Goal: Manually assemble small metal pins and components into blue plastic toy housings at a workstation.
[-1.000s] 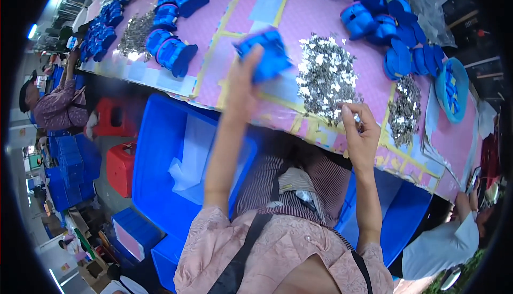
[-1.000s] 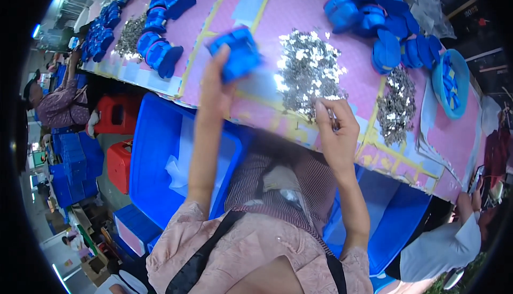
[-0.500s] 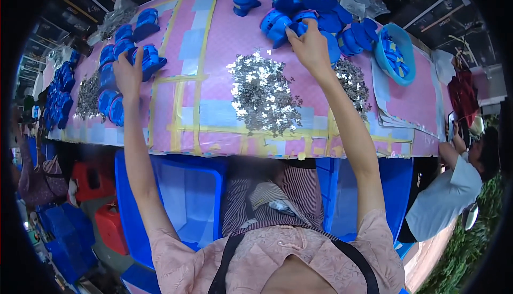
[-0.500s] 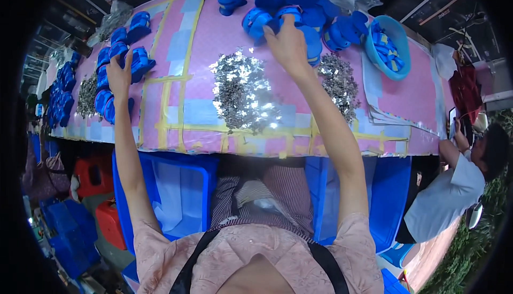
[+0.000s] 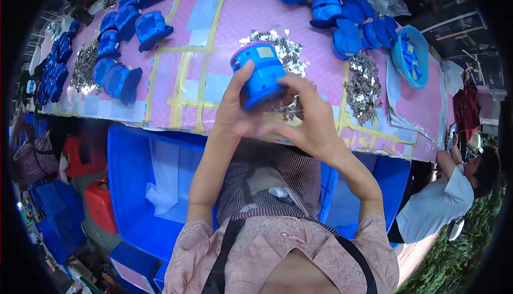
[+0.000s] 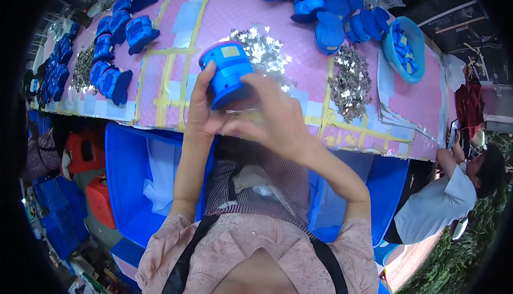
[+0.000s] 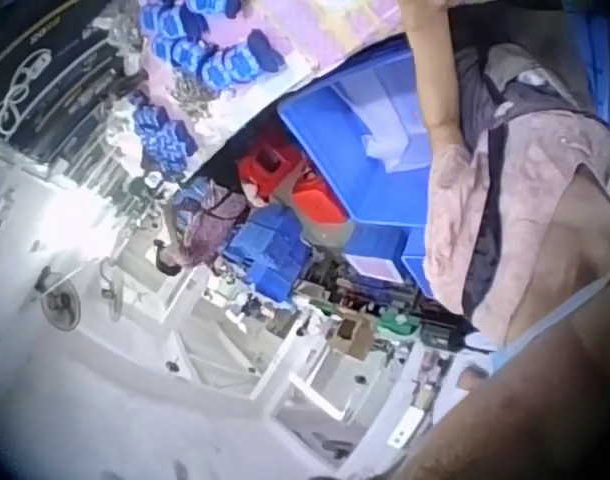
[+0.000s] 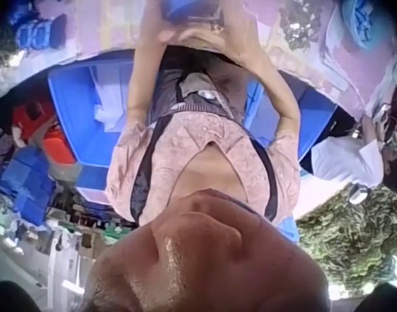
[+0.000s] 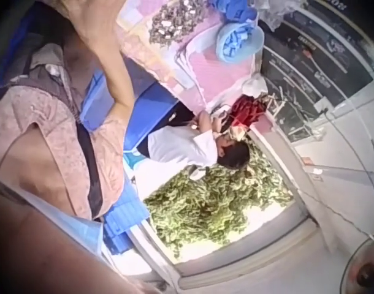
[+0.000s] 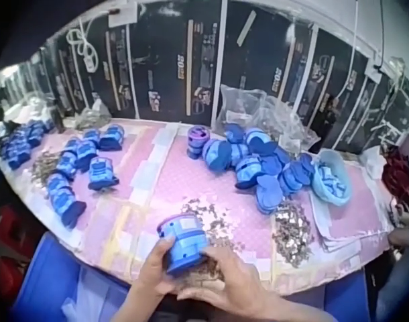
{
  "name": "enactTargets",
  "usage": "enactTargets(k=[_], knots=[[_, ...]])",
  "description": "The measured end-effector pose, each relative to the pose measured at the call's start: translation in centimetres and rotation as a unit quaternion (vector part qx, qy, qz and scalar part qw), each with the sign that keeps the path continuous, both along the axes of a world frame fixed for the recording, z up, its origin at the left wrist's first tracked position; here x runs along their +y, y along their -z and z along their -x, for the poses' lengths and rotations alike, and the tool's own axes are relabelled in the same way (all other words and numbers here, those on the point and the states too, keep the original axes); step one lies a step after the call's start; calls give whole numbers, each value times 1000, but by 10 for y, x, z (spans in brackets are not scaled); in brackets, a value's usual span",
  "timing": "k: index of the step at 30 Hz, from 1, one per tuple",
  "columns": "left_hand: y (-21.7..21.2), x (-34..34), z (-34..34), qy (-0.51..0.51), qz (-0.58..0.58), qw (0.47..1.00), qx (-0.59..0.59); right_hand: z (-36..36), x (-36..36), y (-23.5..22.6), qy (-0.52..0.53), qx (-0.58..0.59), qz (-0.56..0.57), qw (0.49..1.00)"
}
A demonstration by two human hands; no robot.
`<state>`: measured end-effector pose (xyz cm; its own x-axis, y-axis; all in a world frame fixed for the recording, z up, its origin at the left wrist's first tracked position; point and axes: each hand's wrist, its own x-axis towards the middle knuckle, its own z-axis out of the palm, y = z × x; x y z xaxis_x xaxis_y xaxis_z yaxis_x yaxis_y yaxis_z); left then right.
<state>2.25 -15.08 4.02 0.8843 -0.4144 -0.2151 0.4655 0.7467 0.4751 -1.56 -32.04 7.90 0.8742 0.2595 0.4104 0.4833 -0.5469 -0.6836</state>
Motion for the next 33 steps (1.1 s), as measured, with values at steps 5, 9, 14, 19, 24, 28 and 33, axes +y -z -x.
enactTargets(k=[5, 9, 14, 19, 24, 28, 33], knots=[[3, -1, 34, 43, 40, 998, 35, 14, -16, -18, 59, 33, 52, 996], [18, 1, 48, 105, 97, 989, 38, 15, -21, -7, 80, -58, 170, 980], [14, 1, 52, 99, 47, 993, 46, 19, -27, -10, 86, -124, 260, 954], [34, 8, 45, 184, 83, 977, 66, 8, -56, -16, -18, -142, 311, 940], [38, -10, 37, 341, 266, 901, 13, 13, -69, -14, -104, 35, -11, 994], [31, -32, 45, 145, 64, 986, 43, 35, -51, 24, -63, 38, -72, 995], [43, -25, 59, 120, 22, 989, 88, -4, -99, 10, 225, 175, -306, 908]])
